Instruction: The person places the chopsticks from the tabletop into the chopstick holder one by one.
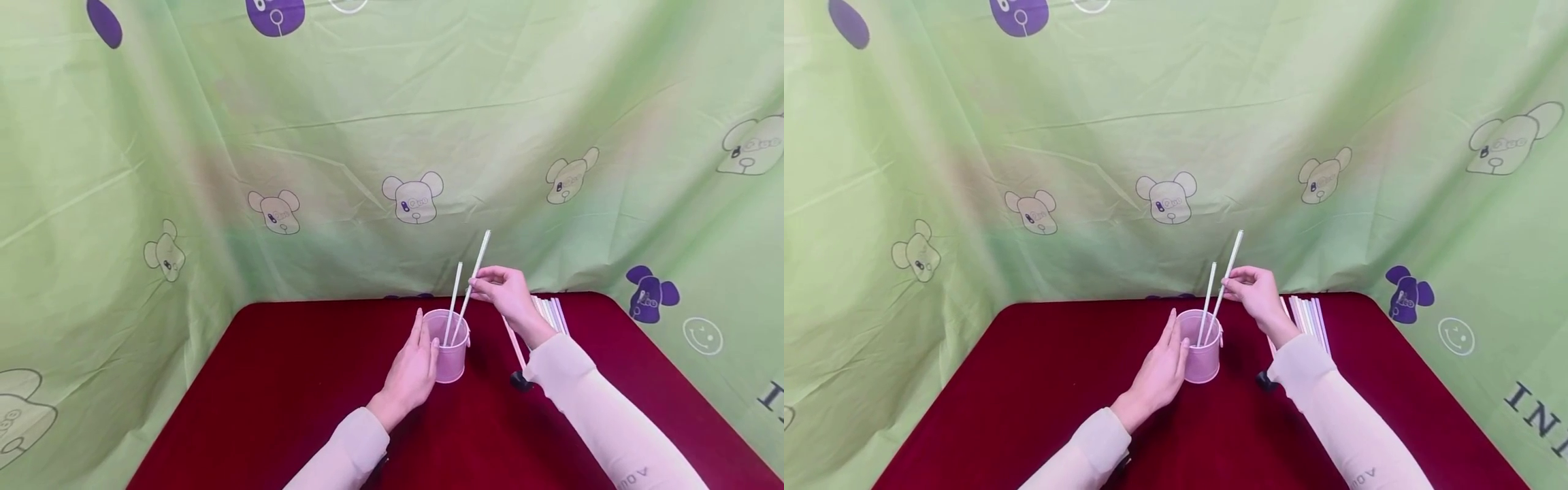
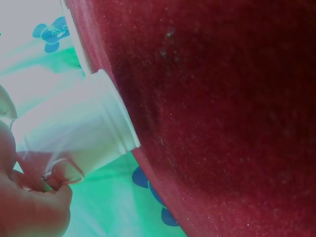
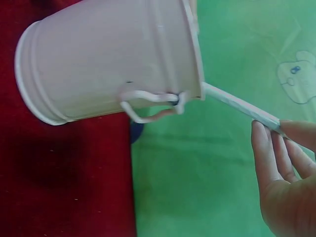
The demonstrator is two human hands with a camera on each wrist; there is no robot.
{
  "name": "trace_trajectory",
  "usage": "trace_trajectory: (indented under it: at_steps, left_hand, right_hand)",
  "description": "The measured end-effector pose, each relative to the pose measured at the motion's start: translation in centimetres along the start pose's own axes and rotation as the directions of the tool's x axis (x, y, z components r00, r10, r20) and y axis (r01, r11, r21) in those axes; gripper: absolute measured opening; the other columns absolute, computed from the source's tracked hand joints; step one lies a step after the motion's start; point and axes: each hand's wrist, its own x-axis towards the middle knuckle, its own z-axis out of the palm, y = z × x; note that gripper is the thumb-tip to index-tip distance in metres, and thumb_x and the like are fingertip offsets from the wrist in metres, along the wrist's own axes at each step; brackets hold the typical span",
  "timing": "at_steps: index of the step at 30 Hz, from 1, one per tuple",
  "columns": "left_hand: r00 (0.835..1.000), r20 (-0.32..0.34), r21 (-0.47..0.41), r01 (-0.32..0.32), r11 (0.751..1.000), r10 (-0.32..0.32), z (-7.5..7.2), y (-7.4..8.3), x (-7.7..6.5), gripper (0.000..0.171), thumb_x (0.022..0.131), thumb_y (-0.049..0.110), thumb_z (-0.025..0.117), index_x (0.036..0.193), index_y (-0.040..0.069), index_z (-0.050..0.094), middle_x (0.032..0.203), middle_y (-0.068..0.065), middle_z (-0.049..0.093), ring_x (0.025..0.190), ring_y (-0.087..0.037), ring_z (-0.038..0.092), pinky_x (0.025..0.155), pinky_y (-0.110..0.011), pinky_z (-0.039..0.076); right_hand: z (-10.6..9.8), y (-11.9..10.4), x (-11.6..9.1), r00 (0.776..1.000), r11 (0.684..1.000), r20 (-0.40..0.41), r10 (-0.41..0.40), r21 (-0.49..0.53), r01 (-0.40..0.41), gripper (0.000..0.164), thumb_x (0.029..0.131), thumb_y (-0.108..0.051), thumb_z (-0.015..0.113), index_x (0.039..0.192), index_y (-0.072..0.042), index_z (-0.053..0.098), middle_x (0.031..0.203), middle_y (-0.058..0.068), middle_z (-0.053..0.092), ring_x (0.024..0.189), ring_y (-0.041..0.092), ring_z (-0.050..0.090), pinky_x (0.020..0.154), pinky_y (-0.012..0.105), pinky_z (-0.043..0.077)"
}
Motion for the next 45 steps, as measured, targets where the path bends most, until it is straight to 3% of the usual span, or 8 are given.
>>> trace_trajectory:
  at_steps: [12, 22, 26, 32, 45]
  left_hand:
    - [1.0, 0.006, 0.01, -0.002, 1.0, 0.002, 0.1, 0.0, 0.1, 0.056, 0.103, 0.032, 0.03, 0.147, 0.0, 0.023, 0.158, -0.005, 0.007, 0.123, -0.022, 0.05, 0.096, -0.032, 0.045]
    - [1.0, 0.003, -0.005, -0.015, 1.0, 0.015, 0.3, 0.0, -0.1, 0.057, 0.103, 0.036, 0.024, 0.147, 0.0, 0.023, 0.157, -0.007, 0.006, 0.127, -0.02, 0.044, 0.098, -0.032, 0.043]
    - [1.0, -0.001, -0.001, -0.024, 1.0, 0.024, 0.2, 0.1, 0.0, 0.057, 0.103, 0.035, 0.024, 0.147, 0.0, 0.023, 0.157, -0.008, 0.006, 0.127, -0.021, 0.045, 0.099, -0.032, 0.042]
    - [1.0, -0.002, -0.001, -0.027, 1.0, 0.027, 0.1, 0.1, 0.0, 0.057, 0.103, 0.035, 0.024, 0.147, -0.001, 0.024, 0.157, -0.008, 0.006, 0.127, -0.021, 0.045, 0.099, -0.032, 0.042]
    - [1.0, -0.004, -0.01, -0.011, 1.0, 0.011, 0.1, 0.1, 0.0, 0.055, 0.103, 0.033, 0.027, 0.147, 0.0, 0.024, 0.157, -0.008, 0.007, 0.126, -0.021, 0.046, 0.097, -0.032, 0.044]
  right_hand:
    - [1.1, 2.5, -0.2, 0.996, 0.997, 0.073, 0.046, -0.062, -0.042, 0.032, 0.085, 0.005, 0.063, 0.109, 0.022, 0.052, 0.101, 0.037, 0.059, 0.081, 0.027, 0.069, 0.076, 0.039, 0.055]
    - [1.9, 3.6, -0.1, 0.992, 0.988, 0.111, 0.055, -0.152, -0.038, 0.027, 0.083, 0.001, 0.068, 0.104, 0.016, 0.06, 0.095, 0.029, 0.066, 0.08, 0.028, 0.069, 0.077, 0.042, 0.054]
    - [2.1, 3.7, -0.1, 0.992, 0.98, 0.118, 0.035, -0.198, -0.011, 0.025, 0.082, -0.001, 0.07, 0.102, 0.013, 0.063, 0.092, 0.025, 0.067, 0.081, 0.024, 0.068, 0.075, 0.035, 0.055]
    - [2.4, 4.2, -0.2, 0.992, 0.936, 0.125, 0.0, -0.35, 0.045, 0.024, 0.08, -0.011, 0.074, 0.098, 0.003, 0.07, 0.088, 0.016, 0.07, 0.079, 0.016, 0.066, 0.068, 0.023, 0.051]
    - [2.5, 4.4, -0.4, 0.981, 0.932, 0.189, 0.032, -0.361, 0.039, 0.029, 0.08, -0.009, 0.074, 0.104, 0.006, 0.067, 0.094, 0.019, 0.068, 0.084, 0.023, 0.067, 0.07, 0.024, 0.051]
